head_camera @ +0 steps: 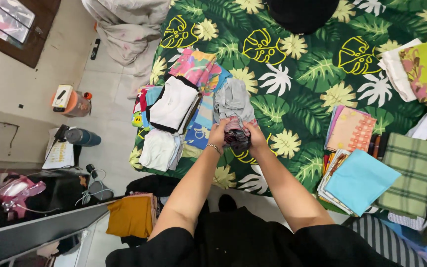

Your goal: The person removes stacks of clothing from a wardrobe and folds items on a bed.

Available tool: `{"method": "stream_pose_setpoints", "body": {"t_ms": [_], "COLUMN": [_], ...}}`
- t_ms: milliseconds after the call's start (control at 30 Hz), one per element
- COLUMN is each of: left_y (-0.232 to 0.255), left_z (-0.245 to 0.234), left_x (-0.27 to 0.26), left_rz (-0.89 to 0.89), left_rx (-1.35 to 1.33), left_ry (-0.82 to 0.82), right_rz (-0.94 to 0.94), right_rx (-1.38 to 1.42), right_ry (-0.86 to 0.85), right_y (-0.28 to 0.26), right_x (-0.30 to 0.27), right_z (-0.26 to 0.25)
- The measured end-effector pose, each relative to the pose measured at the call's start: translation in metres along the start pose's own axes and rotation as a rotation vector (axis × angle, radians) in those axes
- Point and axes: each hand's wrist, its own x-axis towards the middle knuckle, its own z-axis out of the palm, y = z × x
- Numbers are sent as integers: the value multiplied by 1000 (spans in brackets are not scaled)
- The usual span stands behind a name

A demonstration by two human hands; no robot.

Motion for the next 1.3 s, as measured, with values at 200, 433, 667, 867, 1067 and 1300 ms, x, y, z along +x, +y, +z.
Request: {"method": "stream_pose_setpoints", "body": {"t_ms": [200,433,667,867,1067,1300], "left_y": [-49,-105,-160,-222,-270,-214], "left_z": [-39,-85,-103,-104,-115,-171], "left_x": [-4,-36,-84,-111,-113,-64], "left_rz": [-30,-59,9,58,191,437], "left_rx": [-125,-353,-481,-581,-679,-639], "left_ry": [85,243,391,509,529,583], "right_rz": [127,272,433,564,605,410], "right_rx": [-91,-145,-334,-442,-514,-484], "right_ry": [4,-128,-147,-274,-383,-611], "right_y": [51,98,122,137,146,188], "right_x": [-1,-20,-47,-78,-100,-28], "right_z": [-26,-28,-30,-55,-53,14]}}
